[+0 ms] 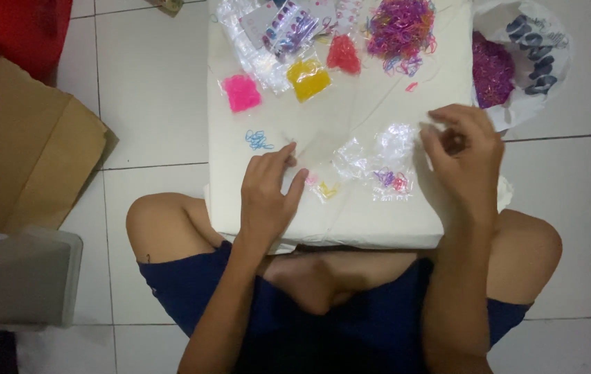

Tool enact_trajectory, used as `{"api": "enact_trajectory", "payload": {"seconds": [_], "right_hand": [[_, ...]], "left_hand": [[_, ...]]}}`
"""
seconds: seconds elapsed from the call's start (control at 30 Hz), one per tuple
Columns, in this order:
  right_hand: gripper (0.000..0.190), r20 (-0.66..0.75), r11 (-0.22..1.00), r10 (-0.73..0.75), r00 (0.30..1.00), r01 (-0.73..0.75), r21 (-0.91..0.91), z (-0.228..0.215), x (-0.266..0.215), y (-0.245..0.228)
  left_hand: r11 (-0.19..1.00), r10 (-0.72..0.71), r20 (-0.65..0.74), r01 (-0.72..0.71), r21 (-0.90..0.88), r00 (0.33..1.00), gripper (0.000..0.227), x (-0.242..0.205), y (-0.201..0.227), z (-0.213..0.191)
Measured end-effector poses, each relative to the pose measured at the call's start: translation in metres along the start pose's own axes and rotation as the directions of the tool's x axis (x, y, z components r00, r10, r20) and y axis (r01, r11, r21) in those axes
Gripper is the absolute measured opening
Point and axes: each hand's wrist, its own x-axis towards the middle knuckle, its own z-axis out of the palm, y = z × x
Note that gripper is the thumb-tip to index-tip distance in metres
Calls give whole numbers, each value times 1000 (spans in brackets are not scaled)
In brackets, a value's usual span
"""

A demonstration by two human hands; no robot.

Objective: Sorting small colorful rubber bands and placing them into small plastic bags on a makeshift table.

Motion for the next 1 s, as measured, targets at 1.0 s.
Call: {"api": "enact_trajectory", "payload": {"seconds": [1.0], "right_hand": [[23, -86, 804, -307, 948, 211, -556, 37, -11, 29]], "left_hand": [[878, -460, 192, 412, 243, 867, 41, 26, -255, -1]]}}
